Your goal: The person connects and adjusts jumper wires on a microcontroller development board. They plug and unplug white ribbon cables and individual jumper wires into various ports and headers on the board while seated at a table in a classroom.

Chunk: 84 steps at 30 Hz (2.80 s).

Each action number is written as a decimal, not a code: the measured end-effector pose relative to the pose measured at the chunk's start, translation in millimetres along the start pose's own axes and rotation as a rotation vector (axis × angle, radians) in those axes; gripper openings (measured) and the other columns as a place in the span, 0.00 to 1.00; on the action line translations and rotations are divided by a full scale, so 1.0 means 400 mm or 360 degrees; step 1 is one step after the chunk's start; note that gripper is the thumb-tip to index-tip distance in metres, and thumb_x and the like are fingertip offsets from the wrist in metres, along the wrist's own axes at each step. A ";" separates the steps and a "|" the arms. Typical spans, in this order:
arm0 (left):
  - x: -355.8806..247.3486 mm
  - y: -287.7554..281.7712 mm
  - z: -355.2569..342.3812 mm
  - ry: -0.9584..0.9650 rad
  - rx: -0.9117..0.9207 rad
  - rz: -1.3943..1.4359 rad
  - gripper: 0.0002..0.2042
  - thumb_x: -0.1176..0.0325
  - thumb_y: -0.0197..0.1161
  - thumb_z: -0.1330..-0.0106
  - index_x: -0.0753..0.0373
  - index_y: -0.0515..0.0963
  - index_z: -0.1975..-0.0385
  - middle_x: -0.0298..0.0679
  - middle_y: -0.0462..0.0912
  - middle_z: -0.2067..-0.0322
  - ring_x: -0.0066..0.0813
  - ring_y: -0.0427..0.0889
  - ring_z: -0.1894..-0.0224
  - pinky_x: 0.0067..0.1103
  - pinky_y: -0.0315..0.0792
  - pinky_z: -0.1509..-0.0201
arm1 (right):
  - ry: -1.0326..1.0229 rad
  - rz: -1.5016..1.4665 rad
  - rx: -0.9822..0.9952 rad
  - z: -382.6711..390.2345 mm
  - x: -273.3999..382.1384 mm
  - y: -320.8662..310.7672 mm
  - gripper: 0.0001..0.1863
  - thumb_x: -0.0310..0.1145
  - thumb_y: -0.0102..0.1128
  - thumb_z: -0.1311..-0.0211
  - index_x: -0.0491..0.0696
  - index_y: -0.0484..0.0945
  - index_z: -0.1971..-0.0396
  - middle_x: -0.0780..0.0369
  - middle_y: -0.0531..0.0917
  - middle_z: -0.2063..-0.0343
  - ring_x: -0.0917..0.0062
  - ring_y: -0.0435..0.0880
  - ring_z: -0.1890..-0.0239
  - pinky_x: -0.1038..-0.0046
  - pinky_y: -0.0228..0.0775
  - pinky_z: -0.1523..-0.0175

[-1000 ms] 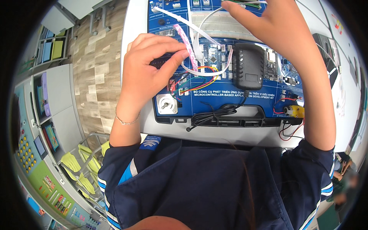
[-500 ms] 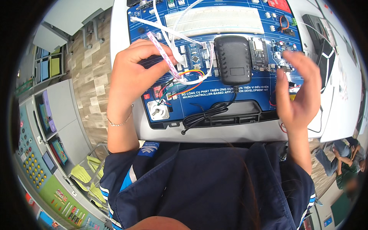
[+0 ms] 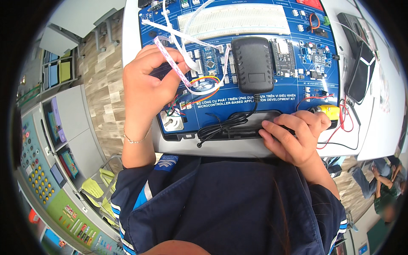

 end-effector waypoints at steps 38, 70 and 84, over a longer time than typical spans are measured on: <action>-0.022 -0.444 0.128 0.0267 0.0834 0.0778 0.06 0.67 0.67 0.41 0.63 0.80 0.74 0.46 0.85 0.64 0.42 0.82 0.59 0.33 0.71 0.52 | -0.0052 -0.0573 -0.0135 -0.071 0.029 -0.062 0.25 0.35 0.79 0.57 0.50 0.84 0.54 0.60 0.83 0.53 0.67 0.79 0.52 0.60 0.62 0.45; 0.241 -0.066 -0.114 0.0311 -0.0465 -0.0324 0.05 0.72 0.68 0.35 0.61 0.85 0.61 0.39 0.87 0.61 0.33 0.85 0.58 0.25 0.78 0.52 | 0.1445 0.0513 -0.0134 -0.075 -0.374 -0.113 0.17 0.46 0.58 0.30 0.53 0.85 0.50 0.65 0.85 0.76 0.77 0.82 0.75 0.71 0.72 0.64; 0.239 -0.061 -0.114 0.0316 -0.0561 -0.0549 0.02 0.70 0.68 0.36 0.56 0.85 0.66 0.33 0.88 0.66 0.33 0.86 0.62 0.27 0.79 0.60 | 0.0817 -0.0421 -0.0410 -0.112 -0.151 -0.038 0.13 0.24 0.68 0.38 0.45 0.85 0.53 0.68 0.80 0.78 0.87 0.70 0.79 0.83 0.61 0.72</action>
Point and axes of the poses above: each hand's wrist, its own z-axis away from the middle knuckle, its own y-axis out of the palm, x = y × z, the point moved 2 cm from there along -z, towards the middle knuckle
